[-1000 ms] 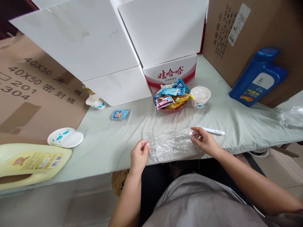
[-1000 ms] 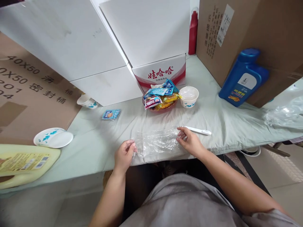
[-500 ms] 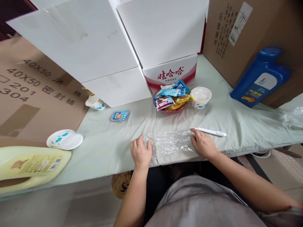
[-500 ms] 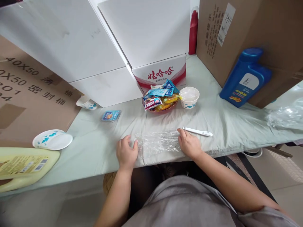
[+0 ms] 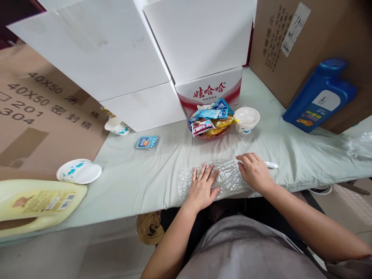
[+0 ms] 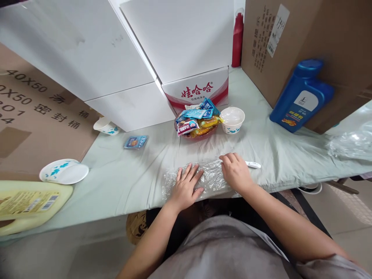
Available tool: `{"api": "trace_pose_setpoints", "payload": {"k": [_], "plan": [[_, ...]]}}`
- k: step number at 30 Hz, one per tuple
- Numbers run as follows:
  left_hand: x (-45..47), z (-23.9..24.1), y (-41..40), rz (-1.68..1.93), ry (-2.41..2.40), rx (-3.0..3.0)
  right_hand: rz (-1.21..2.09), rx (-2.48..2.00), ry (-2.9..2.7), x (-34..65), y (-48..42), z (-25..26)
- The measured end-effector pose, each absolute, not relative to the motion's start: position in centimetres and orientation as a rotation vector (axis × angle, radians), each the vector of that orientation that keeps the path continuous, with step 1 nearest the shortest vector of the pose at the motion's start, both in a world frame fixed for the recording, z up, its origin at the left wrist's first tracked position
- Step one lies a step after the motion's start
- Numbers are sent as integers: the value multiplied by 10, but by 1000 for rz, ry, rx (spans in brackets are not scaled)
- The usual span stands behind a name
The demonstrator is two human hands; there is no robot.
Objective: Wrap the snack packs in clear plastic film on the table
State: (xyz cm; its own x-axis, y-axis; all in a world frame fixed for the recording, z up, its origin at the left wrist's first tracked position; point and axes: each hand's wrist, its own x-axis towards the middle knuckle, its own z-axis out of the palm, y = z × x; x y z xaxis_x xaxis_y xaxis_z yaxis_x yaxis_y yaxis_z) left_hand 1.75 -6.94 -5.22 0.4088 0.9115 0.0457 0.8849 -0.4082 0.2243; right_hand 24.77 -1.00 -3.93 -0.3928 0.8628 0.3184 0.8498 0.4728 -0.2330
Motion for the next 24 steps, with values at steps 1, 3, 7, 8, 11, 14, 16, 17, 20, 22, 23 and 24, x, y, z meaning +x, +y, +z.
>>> {"api": "trace_pose_setpoints", "payload": {"k": [1, 3, 7, 8, 11, 14, 16, 17, 20, 22, 23, 24], "plan": [[18, -52, -69, 232, 1608, 2495, 66, -1334, -2393, 243, -12, -40], [19, -51, -69, 221, 1618, 2497, 107, -1154, -2538, 232, -18, -47], [4, -56, -72, 219, 1676, 2485, 141, -1117, -2683, 218, -24, -68], [-5, -58, -74, 213, 1715, 2473, 147, -1138, -2691, 218, -24, -72], [-42, -67, -84, 202, 1920, 2397, 150, -1164, -2706, 220, -23, -74], [-72, -70, -98, 306, 2109, 2312, 156, -1181, -2715, 221, -23, -71], [-78, -68, -109, 443, 2070, 2352, 163, -1190, -2717, 220, -23, -71], [-76, -65, -114, 501, 1983, 2398, 167, -1191, -2716, 219, -23, -71], [-65, -58, -124, 561, 1658, 2492, 195, -1185, -2718, 220, -21, -69], [-61, -56, -128, 593, 1582, 2475, 216, -1186, -2693, 225, -20, -63], [-61, -56, -129, 628, 1582, 2454, 226, -1173, -2671, 230, -20, -58], [-63, -56, -130, 669, 1586, 2432, 241, -1139, -2650, 235, -21, -53]]}}
